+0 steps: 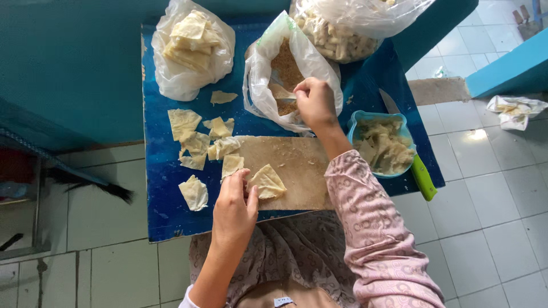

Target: The person takes thin dough wrapper pieces one at a time, flattens and shapes them by hand on a cutting board, and places folded wrappers into a blue bowl. At times they use a spoon to add brown filling from a plastic bag onto a wrapper before folding it closed by hand.

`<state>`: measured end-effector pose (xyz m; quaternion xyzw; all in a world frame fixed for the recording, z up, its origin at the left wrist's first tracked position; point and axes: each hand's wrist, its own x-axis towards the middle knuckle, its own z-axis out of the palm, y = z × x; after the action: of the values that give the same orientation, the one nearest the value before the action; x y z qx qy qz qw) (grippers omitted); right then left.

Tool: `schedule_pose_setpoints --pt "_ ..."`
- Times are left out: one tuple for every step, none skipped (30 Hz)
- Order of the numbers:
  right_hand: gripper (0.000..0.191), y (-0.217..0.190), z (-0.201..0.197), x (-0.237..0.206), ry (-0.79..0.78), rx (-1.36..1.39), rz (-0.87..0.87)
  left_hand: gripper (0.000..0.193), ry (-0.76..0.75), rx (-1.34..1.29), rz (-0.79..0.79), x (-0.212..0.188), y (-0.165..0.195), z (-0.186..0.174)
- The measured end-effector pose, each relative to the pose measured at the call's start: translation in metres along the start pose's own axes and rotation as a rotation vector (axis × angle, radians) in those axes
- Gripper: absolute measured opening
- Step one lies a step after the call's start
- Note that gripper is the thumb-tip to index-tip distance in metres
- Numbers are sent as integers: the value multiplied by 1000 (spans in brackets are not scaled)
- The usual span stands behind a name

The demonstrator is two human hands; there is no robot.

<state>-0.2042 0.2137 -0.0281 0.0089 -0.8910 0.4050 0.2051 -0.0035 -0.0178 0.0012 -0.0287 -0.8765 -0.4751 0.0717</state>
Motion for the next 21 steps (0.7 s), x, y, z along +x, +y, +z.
schedule_pose_setpoints --pt "9 1 1 3 -53 77 90 35 -6 5 -21 0 -1 0" --pt "10 2 2 3 -112 153 186 35 -16 9 -49 0 -2 0" --pt "9 4 1 3 -104 198 205 35 -15 2 -53 0 -3 0" --pt "8 7 -3 4 -95 242 224 35 -14 -6 -56 1 -4 0" --pt "7 10 -6 2 -82 284 247 35 -18 -15 -58 1 -5 1" --pt "7 14 -10 -1 -72 247 256 35 -17 -10 -48 1 -5 1" --pt "7 17 -17 -4 -57 210 262 35 -14 -6 -34 1 -6 1" --pt "7 18 -22 -7 -42 175 267 36 -10 -1 -18 1 -6 0" --pt "6 19 -26 -10 -29 212 265 35 -19 -2 -25 1 -5 0" --pt "6 18 -30 -13 -17 250 260 35 -25 -3 -32 1 -5 0" --pt "5 17 -34 -15 -6 289 254 35 -30 -4 -39 2 -5 -1" --pt "5 14 -38 -18 -9 320 253 35 -19 -4 -30 1 -4 -2" --pt "5 11 -44 -23 -14 350 251 35 -8 -4 -21 1 -4 -2" --pt "6 7 -50 -27 -17 380 248 35 5 -5 -11 1 -3 -2" --pt "6 2 -56 -33 -26 424 284 35 0 -14 -16 1 -3 -3" --pt "6 -3 -63 -41 -36 467 319 35 -4 -23 -22 1 -3 -3" --pt "6 -9 -69 -50 -47 510 356 34 -8 -32 -29 0 -3 -3" --pt "7 -16 -74 -62 -69 491 366 35 -9 -36 -36 -1 -3 -4" --pt "7 -22 -79 -74 -89 473 373 35 -9 -41 -40 0 -3 -4" --pt "8 -29 -83 -87 -106 455 380 35 -11 -45 -42 0 -3 -5" --pt "8 -36 -87 -100 -144 421 354 35 -18 -54 -42 0 -4 -5"
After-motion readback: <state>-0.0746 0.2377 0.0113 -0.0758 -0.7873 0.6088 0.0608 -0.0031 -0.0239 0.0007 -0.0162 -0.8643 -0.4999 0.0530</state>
